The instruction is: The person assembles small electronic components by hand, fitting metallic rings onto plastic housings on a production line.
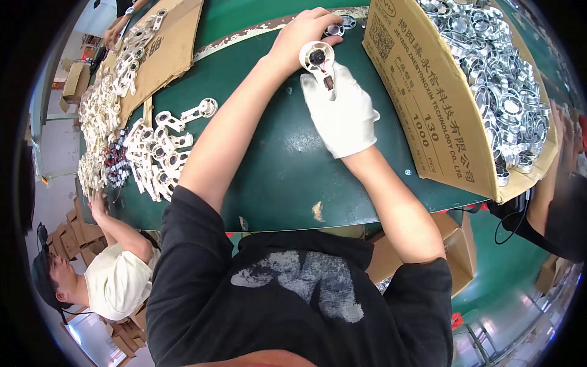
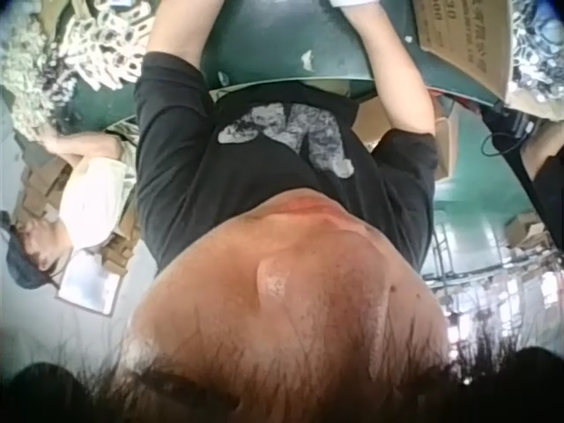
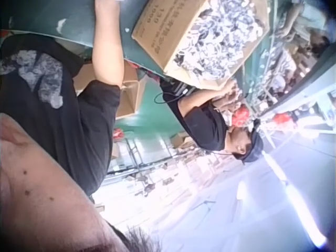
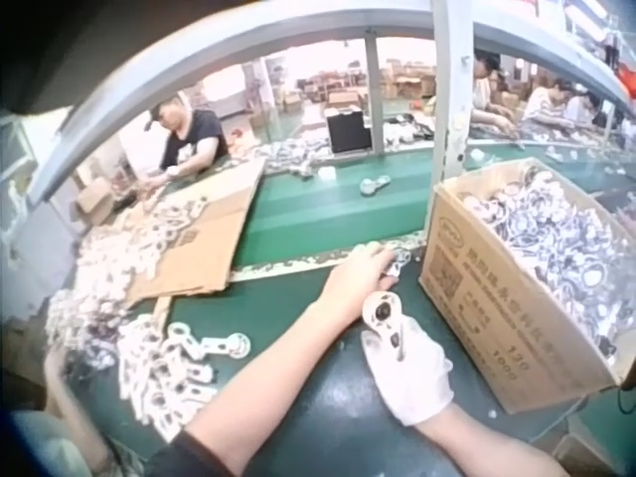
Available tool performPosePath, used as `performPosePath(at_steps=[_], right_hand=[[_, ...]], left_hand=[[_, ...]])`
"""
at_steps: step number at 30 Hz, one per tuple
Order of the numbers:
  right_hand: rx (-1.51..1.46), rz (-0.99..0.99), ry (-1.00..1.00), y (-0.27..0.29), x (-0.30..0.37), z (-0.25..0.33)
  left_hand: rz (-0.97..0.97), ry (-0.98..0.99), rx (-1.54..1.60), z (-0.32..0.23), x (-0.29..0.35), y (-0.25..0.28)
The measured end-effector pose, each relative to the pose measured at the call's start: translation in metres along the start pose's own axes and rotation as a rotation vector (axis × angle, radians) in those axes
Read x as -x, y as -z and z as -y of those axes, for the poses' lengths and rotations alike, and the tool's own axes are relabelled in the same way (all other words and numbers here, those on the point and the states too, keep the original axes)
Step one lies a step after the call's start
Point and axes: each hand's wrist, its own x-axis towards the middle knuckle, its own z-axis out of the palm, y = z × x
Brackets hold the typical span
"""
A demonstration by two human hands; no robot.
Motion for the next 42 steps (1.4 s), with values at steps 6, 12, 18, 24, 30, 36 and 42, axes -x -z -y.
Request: performPosePath(at_steps=[6,12,18,24,30,36,42], right_hand=[[0.136,-0.041,0.035,0.009,-0.005,-0.002],[0.364,0.247,0.295,0.003,0.013,0.001],[0.351,0.282,0.496,-0.007,0.023,-0.002],[0.354,0.299,0.496,-0.008,0.026,-0.003],[-0.043,0.793,0.016,0.008,0.006,0.011],[-0.314,0.719,0.056,-0.002,0.020,-0.003],[-0.003,0.564,0.235,0.000,0.025,0.010]], left_hand=[[-0.004,0.085,0.290,-0.036,0.035,0.104],[0.064,-0.061,0.176,-0.049,0.112,0.153],[0.055,-0.035,0.235,-0.053,0.150,0.132],[0.013,-0.020,0.254,-0.053,0.160,0.126],[0.008,-0.071,0.239,-0.059,0.160,0.127],[-0.017,0.033,0.536,-0.065,0.153,0.126],[0.044,0.366,1.143,-0.066,0.164,0.116]])
